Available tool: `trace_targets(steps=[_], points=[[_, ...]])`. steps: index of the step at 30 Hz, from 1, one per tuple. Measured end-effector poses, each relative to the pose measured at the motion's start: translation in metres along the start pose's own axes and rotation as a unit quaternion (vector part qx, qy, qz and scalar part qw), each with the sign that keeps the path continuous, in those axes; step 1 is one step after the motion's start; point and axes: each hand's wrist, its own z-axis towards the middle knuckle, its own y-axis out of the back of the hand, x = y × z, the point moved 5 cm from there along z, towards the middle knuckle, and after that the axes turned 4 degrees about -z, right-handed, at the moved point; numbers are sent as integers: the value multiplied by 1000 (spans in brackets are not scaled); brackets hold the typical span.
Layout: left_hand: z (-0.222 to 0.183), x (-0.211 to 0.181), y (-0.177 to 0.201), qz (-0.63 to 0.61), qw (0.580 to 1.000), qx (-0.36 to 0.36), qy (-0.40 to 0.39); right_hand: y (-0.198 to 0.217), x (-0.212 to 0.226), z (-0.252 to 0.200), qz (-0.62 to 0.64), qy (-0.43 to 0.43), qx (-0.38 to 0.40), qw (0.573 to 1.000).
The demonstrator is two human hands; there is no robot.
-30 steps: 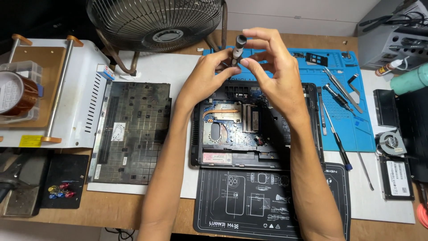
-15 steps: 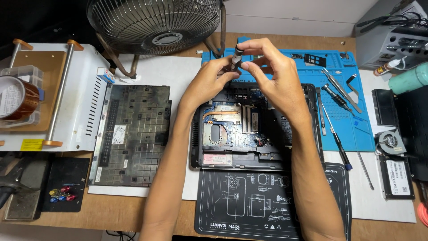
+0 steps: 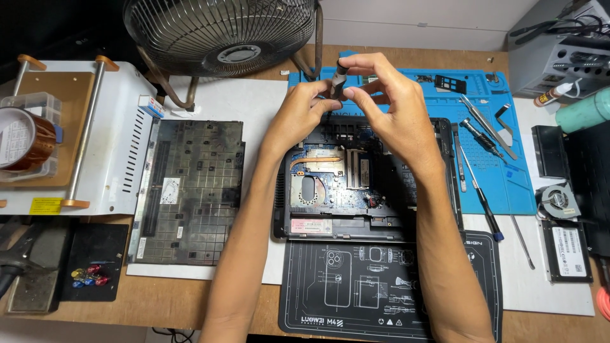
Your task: The person uses a screwdriver to remove several screws from the back of a disassembled laptop. They then lift the laptop, open the screen, and place it back down on the workbench.
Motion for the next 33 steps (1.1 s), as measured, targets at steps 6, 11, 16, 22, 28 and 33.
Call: trace_targets(steps=[6,11,16,22,28,33], points=[[0,0,0,-13,1000,-9,12,-1,3,0,-2,7,3,1000],[1,4,1,-19,1000,-16,16,-2,5,1,-3,13,4,1000],[1,4,1,-23,999,-15,19,-2,5,0,-3,13,3,1000],[-1,-1,3,-10,999,-31,22,-2,6,0,-2,10,3,1000],[1,9,5,61,994,-83,22,-6,5,0,3,2,8,1000],[2,16,3,131,982,-134,17,-6,4,0,-1,21,5,1000]])
